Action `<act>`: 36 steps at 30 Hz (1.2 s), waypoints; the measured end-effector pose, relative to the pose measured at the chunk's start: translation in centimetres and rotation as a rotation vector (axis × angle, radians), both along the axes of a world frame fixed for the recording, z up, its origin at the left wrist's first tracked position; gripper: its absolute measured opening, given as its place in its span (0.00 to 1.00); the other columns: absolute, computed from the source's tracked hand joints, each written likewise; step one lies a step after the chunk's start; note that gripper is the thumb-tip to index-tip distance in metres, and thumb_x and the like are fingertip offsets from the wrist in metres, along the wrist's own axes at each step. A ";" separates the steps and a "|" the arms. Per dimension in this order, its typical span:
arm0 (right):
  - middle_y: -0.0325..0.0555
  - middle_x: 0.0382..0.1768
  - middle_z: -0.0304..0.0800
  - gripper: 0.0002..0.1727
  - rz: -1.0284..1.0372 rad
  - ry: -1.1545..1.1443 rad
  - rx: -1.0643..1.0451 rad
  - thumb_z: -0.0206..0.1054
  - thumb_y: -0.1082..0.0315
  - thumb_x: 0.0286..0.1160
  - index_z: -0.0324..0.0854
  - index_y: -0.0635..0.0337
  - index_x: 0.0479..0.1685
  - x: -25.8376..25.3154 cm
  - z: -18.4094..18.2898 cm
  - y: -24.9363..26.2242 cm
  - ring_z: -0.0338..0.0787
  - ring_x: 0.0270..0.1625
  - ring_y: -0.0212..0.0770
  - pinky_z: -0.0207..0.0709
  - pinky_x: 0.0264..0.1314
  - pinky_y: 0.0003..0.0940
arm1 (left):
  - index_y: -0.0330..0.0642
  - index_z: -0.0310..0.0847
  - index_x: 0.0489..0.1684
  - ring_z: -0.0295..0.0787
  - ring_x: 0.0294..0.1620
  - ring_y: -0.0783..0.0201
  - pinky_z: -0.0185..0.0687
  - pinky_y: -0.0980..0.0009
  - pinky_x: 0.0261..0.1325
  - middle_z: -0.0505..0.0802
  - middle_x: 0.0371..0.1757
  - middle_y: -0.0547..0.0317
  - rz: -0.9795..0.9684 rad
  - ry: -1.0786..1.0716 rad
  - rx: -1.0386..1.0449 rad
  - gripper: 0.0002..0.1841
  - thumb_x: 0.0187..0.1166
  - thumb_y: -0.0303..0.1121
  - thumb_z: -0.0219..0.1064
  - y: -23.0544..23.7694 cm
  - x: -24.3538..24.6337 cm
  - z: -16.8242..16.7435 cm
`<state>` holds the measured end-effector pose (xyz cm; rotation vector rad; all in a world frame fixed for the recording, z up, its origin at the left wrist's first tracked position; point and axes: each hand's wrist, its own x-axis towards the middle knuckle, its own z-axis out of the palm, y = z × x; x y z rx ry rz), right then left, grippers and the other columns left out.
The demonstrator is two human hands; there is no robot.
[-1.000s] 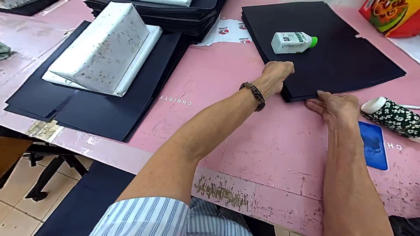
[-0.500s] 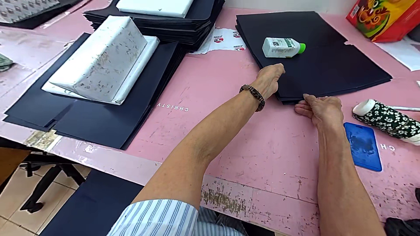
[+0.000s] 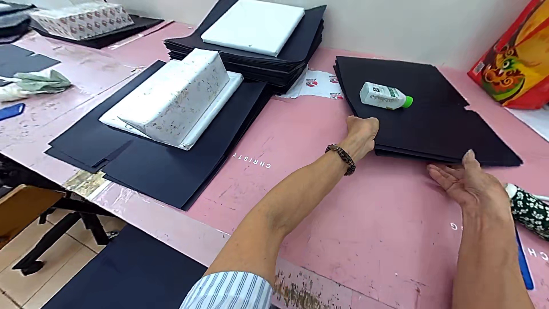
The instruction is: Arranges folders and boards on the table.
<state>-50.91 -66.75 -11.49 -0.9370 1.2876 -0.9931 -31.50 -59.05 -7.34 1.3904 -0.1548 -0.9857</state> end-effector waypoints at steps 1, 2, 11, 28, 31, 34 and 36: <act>0.50 0.39 0.87 0.27 -0.005 0.019 0.007 0.52 0.50 0.93 0.60 0.67 0.73 1.2 0.3 -0.1 0.93 0.28 0.35 0.89 0.30 0.27 | 0.35 0.59 0.82 0.79 0.67 0.47 0.79 0.51 0.63 0.78 0.72 0.37 -0.008 -0.046 -0.006 0.32 0.75 0.16 0.63 0.5 1.4 -0.1; 0.48 0.38 0.83 0.23 -0.023 0.028 0.016 0.54 0.56 0.94 0.60 0.66 0.72 2.8 0.6 0.0 0.90 0.25 0.33 0.87 0.27 0.25 | 0.34 0.64 0.79 0.82 0.63 0.48 0.81 0.52 0.60 0.81 0.68 0.37 -0.019 -0.090 -0.008 0.29 0.75 0.16 0.63 0.9 3.0 -0.4; 0.63 0.57 0.78 0.26 -0.005 -0.231 0.052 0.48 0.69 0.95 0.45 0.69 0.84 16.9 -0.8 4.9 0.95 0.35 0.43 0.92 0.37 0.32 | 0.27 0.73 0.70 0.84 0.62 0.48 0.78 0.50 0.64 0.85 0.63 0.36 -0.373 -0.853 0.446 0.23 0.76 0.25 0.68 2.4 18.7 1.3; 0.40 0.23 0.88 0.24 0.512 0.353 0.026 0.51 0.49 0.94 0.75 0.65 0.47 16.2 -0.3 1.9 0.89 0.20 0.31 0.85 0.25 0.25 | 0.49 0.67 0.89 0.57 0.87 0.25 0.63 0.36 0.79 0.65 0.86 0.23 -0.673 -1.485 0.482 0.36 0.82 0.53 0.67 4.9 20.8 -5.2; 0.41 0.19 0.85 0.29 0.724 0.803 -0.256 0.52 0.46 0.92 0.83 0.65 0.38 14.6 1.0 1.8 0.80 0.16 0.32 0.77 0.22 0.29 | 0.49 0.65 0.90 0.56 0.87 0.22 0.61 0.34 0.80 0.61 0.87 0.20 -0.636 -1.502 0.540 0.35 0.84 0.52 0.64 5.2 20.2 -5.1; 0.73 0.39 0.88 0.30 0.655 0.963 -0.767 0.54 0.50 0.92 0.82 0.76 0.52 14.9 0.9 -0.6 0.88 0.42 0.71 0.76 0.46 0.73 | 0.50 0.62 0.92 0.48 0.89 0.21 0.55 0.30 0.81 0.55 0.89 0.20 -0.606 -1.514 0.527 0.35 0.86 0.54 0.60 5.1 19.4 -6.0; 0.81 0.54 0.84 0.29 0.645 0.953 -0.954 0.52 0.53 0.92 0.75 0.77 0.67 17.9 0.7 -2.5 0.84 0.59 0.81 0.69 0.60 0.79 | 0.52 0.61 0.92 0.43 0.91 0.22 0.46 0.28 0.84 0.53 0.91 0.22 -0.558 -1.508 0.423 0.37 0.85 0.59 0.58 5.7 20.1 -7.3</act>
